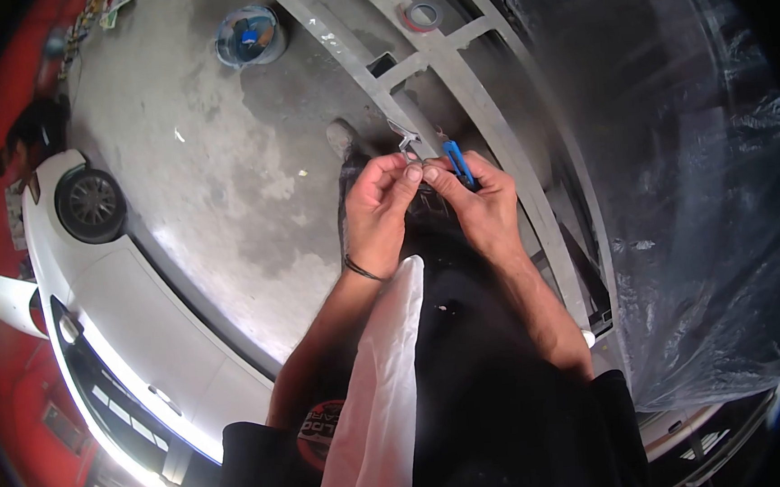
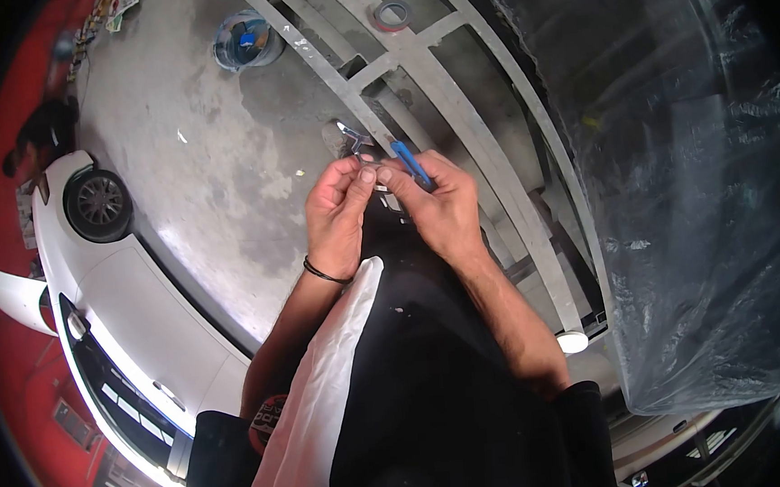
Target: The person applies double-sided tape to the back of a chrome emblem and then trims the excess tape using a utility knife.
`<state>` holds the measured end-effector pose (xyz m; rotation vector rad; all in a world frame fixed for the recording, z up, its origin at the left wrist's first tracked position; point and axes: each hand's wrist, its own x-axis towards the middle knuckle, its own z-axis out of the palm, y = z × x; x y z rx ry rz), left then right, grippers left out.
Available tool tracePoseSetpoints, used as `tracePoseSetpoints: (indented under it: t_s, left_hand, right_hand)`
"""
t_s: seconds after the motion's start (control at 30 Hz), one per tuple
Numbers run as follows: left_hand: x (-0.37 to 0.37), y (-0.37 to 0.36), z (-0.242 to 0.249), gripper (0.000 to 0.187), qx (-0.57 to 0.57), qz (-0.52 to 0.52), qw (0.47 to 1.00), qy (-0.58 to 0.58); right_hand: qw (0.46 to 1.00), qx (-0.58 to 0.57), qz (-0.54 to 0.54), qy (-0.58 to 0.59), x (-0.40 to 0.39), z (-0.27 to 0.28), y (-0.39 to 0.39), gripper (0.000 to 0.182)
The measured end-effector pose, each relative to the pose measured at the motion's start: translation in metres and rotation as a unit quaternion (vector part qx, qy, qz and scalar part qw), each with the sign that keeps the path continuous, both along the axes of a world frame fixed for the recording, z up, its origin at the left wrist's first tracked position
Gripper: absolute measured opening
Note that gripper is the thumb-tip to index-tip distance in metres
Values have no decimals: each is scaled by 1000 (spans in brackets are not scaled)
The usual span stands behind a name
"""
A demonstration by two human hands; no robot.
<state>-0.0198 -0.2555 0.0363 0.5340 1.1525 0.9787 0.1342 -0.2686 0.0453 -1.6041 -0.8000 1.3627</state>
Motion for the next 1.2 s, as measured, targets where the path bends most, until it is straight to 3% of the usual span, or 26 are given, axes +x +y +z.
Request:
tracePoseSetpoints:
  t_s: [0.13,0.23,0.43,0.47,0.53,0.6,0.63,0.67,0.7,0.73,0.77,0.8,0.83,0.9,1.03,1.2]
  left_hand:
    - [-2,-4,-3,19,-31,-26,999,-9]
    - [-1,-4,0,18,-89,27,991,-99]
    - [3,-7,-4,16,-125,44,984,-116]
    - [3,-9,-9,13,-116,49,987,-98]
    - [3,-10,-15,12,-107,56,990,-79]
    - [1,-6,-15,10,7,23,995,96]
    - [-2,-4,-9,13,39,4,983,180]
    - [-9,2,-2,13,41,7,983,181]
    - [-21,12,5,19,272,-63,902,329]
    - [-30,20,13,25,479,-130,743,449]
    - [-34,23,25,32,502,-143,718,461]
    - [-39,26,36,32,502,-144,718,460]
    - [-43,29,46,32,535,-159,684,469]
    - [-50,34,62,30,580,-185,628,484]
    - [-54,35,67,28,622,-192,582,487]
    - [-50,34,52,26,623,-191,589,478]
  right_hand:
    - [996,-55,-9,68,10,-6,-6,20]
    - [986,-119,-3,120,18,-6,-7,33]
    - [980,-111,-22,167,11,3,1,26]
    - [979,-112,-23,167,11,2,-1,26]
    - [997,-33,35,61,11,2,-6,23]
    - [998,-23,49,32,12,10,-11,20]
    - [994,-77,32,66,16,18,-10,19]
    - [987,-129,13,99,21,21,-7,19]
    - [974,-132,-17,184,29,12,-11,23]
    - [974,-130,-18,184,34,11,-10,23]
    - [956,-135,-25,260,38,11,-9,26]
    - [932,-140,-31,333,41,12,-8,29]
    - [930,-137,-18,342,41,15,-7,32]
    - [930,-138,9,340,40,29,-5,31]
    - [934,-150,88,311,41,45,0,29]
    - [937,-136,131,292,33,45,8,26]
